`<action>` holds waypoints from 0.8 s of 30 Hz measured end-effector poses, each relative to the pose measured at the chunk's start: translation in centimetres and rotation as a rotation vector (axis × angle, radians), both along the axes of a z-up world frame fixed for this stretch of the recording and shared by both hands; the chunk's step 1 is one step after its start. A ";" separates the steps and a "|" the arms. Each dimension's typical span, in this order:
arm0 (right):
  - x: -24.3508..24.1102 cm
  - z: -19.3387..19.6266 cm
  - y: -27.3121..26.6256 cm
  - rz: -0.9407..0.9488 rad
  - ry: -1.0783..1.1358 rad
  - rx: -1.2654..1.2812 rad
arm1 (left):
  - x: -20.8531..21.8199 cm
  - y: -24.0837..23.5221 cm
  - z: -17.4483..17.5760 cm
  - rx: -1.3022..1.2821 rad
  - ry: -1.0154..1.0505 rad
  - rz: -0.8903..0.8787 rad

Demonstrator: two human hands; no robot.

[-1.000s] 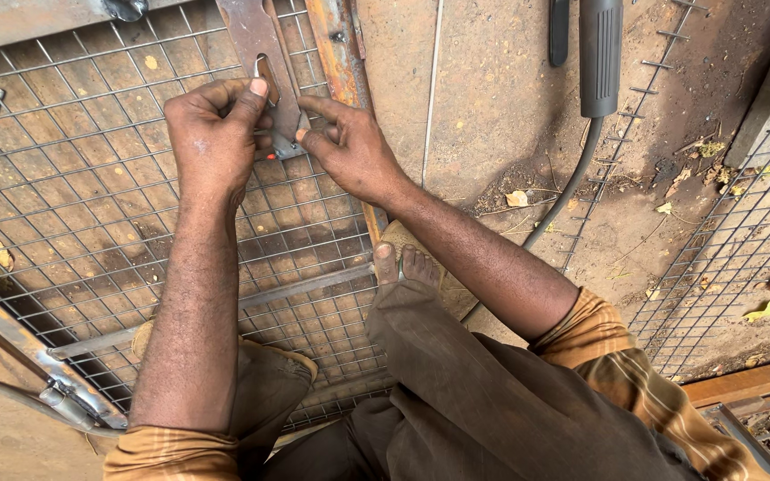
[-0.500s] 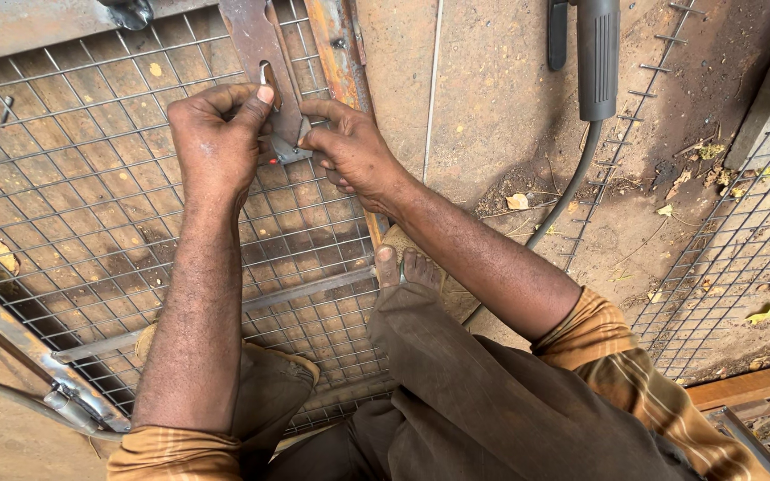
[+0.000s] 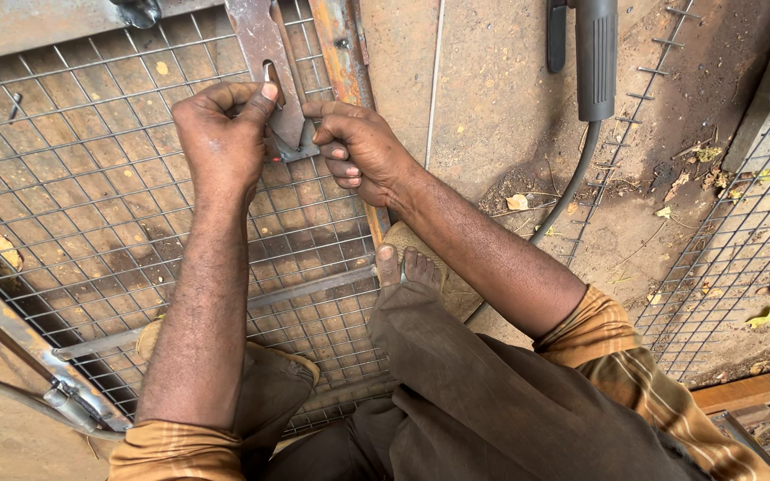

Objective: The person welds a metal latch onto a wire mesh gate using a handheld welding torch and filler rods. They position the latch, apply welds along its edges, and reposition the latch to continue welding.

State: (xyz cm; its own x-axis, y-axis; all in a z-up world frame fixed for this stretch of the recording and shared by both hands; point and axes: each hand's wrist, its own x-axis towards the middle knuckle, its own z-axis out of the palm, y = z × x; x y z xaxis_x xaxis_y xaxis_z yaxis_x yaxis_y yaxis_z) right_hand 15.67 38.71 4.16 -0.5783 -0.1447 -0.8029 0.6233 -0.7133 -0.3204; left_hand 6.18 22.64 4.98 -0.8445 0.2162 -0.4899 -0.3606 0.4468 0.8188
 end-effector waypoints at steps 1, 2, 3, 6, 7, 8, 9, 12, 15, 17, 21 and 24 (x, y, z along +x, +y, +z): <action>0.0 0.0 0.0 -0.002 0.003 -0.004 | 0.0 0.0 0.0 0.002 -0.026 0.015; 0.1 0.0 0.1 -0.004 0.004 -0.008 | 0.1 0.1 -0.1 0.004 -0.055 0.030; 0.2 0.0 0.1 -0.007 0.005 -0.012 | 0.2 0.1 -0.1 0.006 -0.084 0.044; 0.2 -0.1 0.2 -0.007 -0.002 -0.013 | 0.4 0.1 -0.2 0.025 -0.020 0.017; 0.2 -0.1 0.2 -0.010 0.003 -0.018 | 0.4 0.0 -0.3 0.007 -0.022 0.011; 0.2 -0.2 0.2 -0.012 0.006 -0.024 | 0.5 0.0 -0.3 -0.011 -0.025 0.006; 0.2 -0.2 0.1 -0.014 0.010 -0.030 | 0.5 -0.1 -0.4 -0.030 -0.028 0.001; 0.2 -0.3 0.1 -0.019 0.006 -0.029 | 0.4 -0.1 -0.6 -0.010 0.070 -0.041; 0.2 -0.3 0.1 -0.014 0.005 -0.017 | 0.4 -0.1 -0.7 -0.018 0.051 -0.023; 0.2 -0.3 0.2 -0.013 0.011 -0.024 | 0.5 -0.1 -0.6 -0.017 0.032 -0.016; 0.2 -0.3 0.2 -0.006 0.014 -0.009 | 0.6 -0.1 -0.6 -0.034 -0.001 0.002; 0.2 -0.3 0.2 -0.008 0.004 -0.018 | 0.6 -0.1 -0.7 -0.014 0.036 -0.010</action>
